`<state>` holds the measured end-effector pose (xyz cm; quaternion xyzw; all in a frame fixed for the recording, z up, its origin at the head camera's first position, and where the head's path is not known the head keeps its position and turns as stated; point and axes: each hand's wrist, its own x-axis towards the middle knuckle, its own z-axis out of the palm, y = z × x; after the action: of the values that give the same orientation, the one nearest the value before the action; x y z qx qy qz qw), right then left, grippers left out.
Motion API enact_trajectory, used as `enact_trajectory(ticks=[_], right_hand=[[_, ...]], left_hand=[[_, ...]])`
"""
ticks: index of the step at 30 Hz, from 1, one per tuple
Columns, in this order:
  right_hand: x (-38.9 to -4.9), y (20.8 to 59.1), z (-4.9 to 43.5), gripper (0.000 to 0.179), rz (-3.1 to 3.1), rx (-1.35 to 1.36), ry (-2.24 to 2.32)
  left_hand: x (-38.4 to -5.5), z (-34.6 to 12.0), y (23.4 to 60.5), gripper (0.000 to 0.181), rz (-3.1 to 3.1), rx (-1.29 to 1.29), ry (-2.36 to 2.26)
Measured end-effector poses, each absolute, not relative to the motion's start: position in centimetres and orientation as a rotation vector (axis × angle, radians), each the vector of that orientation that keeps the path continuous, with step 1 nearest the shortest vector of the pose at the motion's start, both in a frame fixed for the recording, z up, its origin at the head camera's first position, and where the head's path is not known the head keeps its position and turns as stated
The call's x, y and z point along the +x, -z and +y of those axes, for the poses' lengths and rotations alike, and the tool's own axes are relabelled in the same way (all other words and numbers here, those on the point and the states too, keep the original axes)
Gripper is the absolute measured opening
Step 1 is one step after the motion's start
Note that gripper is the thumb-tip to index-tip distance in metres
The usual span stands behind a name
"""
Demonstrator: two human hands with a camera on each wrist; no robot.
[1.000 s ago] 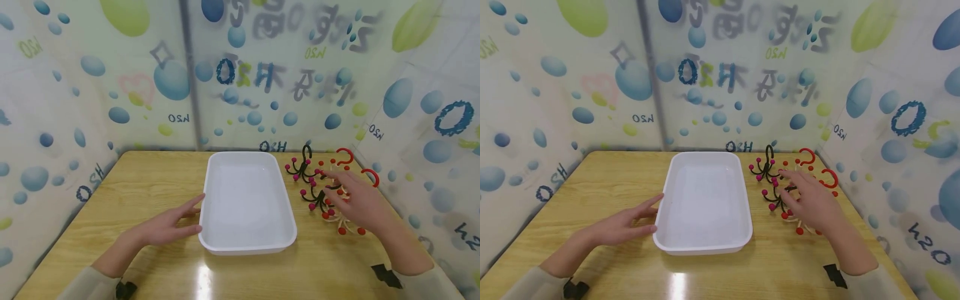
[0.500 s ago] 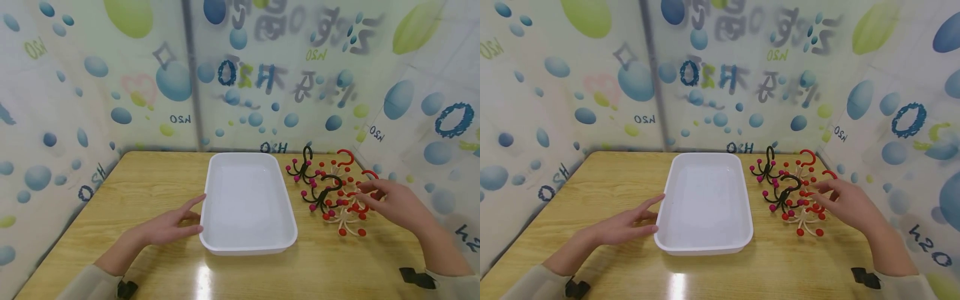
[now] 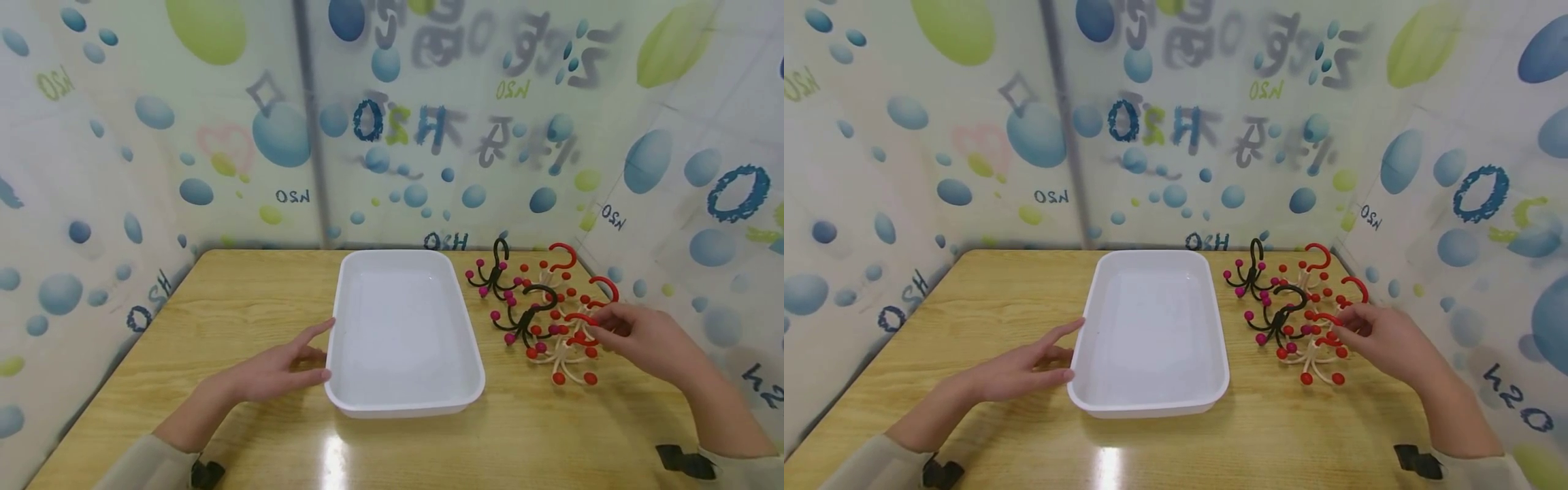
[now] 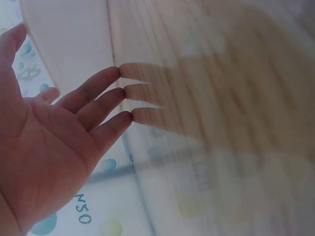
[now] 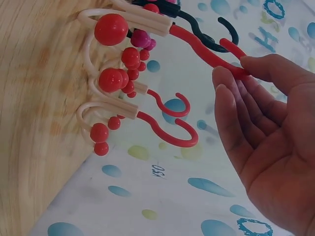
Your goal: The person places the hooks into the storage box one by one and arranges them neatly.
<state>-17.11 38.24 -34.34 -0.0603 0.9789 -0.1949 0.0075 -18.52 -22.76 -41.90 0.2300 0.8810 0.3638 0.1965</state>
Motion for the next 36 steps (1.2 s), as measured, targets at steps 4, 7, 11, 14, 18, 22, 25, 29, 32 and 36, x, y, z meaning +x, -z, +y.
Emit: enact_trajectory(ticks=[4,7,11,14,18,22,25,29,32,36], right_hand=[[-16.9,34.3,38.1,0.031,3.079,-0.178,0.607],[-16.7,34.2,38.1,0.028,3.112,-0.185,0.590],[-16.4,33.9,38.1,0.024,3.157,-0.194,0.566],[-16.0,33.5,38.0,0.024,3.181,-0.197,0.549],[-15.5,32.9,37.7,0.023,3.221,-0.228,0.539],[-14.8,32.5,36.9,0.019,3.275,-0.274,0.564],[-14.4,32.1,35.9,0.018,3.308,-0.318,0.589],[-14.2,31.7,34.3,0.015,3.360,-0.425,0.614],[-14.4,31.3,33.0,0.013,3.390,-0.534,0.631],[-14.9,30.6,31.1,0.014,3.373,-0.646,0.696]], left_hand=[[-18.5,-22.7,41.9,0.088,2.470,0.642,-1.016],[-18.5,-22.7,42.0,0.088,2.478,0.641,-1.011],[-18.5,-22.7,42.1,0.088,2.480,0.646,-1.015],[-18.5,-22.7,42.1,0.088,2.479,0.651,-1.019],[-18.5,-22.8,42.1,0.088,2.480,0.657,-1.020],[-18.5,-22.8,42.1,0.088,2.476,0.681,-1.023],[-18.5,-22.9,42.1,0.088,2.475,0.694,-1.021],[-18.6,-22.8,42.1,0.088,2.468,0.689,-1.025],[-18.6,-22.8,42.1,0.089,2.463,0.687,-1.030],[-18.6,-22.8,42.2,0.089,2.462,0.701,-1.038]])
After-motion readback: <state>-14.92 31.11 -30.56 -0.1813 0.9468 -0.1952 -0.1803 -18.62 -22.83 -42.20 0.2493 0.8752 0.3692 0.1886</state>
